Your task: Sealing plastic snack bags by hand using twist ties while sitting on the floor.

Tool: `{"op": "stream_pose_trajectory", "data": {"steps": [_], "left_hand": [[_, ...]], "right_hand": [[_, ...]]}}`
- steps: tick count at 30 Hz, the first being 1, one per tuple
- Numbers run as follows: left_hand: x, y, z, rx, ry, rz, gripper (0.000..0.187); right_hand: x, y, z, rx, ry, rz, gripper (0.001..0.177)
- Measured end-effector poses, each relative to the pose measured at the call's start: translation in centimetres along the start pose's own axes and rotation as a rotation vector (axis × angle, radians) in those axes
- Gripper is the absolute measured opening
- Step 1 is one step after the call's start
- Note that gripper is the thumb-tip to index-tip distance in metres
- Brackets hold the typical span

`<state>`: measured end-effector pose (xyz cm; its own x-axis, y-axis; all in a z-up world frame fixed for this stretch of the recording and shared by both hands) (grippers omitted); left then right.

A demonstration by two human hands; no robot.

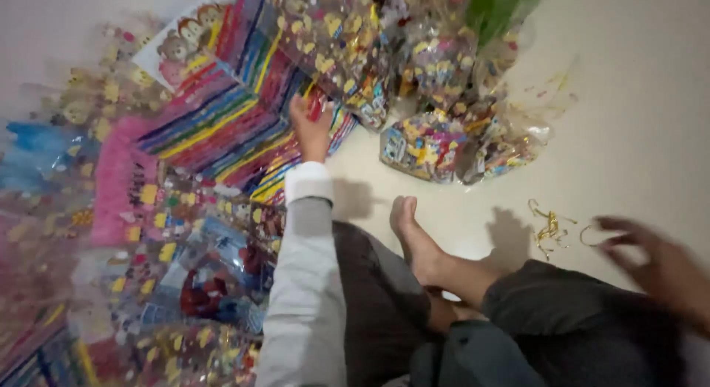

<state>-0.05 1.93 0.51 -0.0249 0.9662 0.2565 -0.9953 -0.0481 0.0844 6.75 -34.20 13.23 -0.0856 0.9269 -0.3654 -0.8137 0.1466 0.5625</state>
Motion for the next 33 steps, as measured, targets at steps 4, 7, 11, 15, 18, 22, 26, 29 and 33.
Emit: {"op": "stream_pose_trajectory", "data": {"steps": [4, 7, 11, 15, 18, 22, 26, 29, 33], "left_hand": [[2.1, -5.8, 4.2, -0.081, -0.01, -0.052, 0.101], [3.9, -7.5, 4.8, 0.196, -0.181, 0.079, 0.012], [3.4, -5.1, 11.9, 0.044, -0.301, 0.114, 0.016], [2.9, 0.5, 18.9, -0.24, -0.231, 0.04, 0.024], [-0.8, 6.5, 23.6, -0.317, -0.229, -0.013, 0.033], [-6.5, 10.1, 29.1, -0.35, -0.303, -0.142, 0.032], [-12.1, 8.5, 31.5, -0.493, -0.13, -0.32, 0.03], [-14.9, 6.3, 31.5, -0.614, 0.003, -0.436, 0.023], [-18.2, 3.1, 29.5, -0.641, 0.018, -0.572, 0.015]], "right_hand": [[-18.5, -20.6, 2.5, 0.602, -0.26, -0.137, 0.051], [-18.0, -23.6, 3.2, 1.579, -0.608, -0.24, 0.047], [-17.5, -28.1, 2.3, 1.487, -0.579, -0.293, 0.04], [-17.2, -28.5, 3.7, 1.495, -0.62, -0.142, 0.038], [-16.5, -22.9, 5.7, 1.678, -0.659, -0.005, 0.037], [-15.3, -17.2, 6.7, 1.848, -0.688, 0.208, 0.038], [-13.8, -11.6, 7.7, 2.044, -0.569, 0.462, 0.057], [-13.0, -9.6, 8.9, 2.139, -0.433, 0.602, 0.088], [-14.5, -7.3, 11.9, 2.286, -0.297, 0.994, 0.109]]}}
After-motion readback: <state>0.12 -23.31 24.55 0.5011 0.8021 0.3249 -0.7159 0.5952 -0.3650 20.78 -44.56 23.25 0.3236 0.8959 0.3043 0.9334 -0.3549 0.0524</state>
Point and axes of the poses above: each hand's wrist, its own x-axis towards the middle knuckle, its own y-axis out of the back of the hand, z = x × y, the point moved 2 cm from there along x, towards the middle knuckle
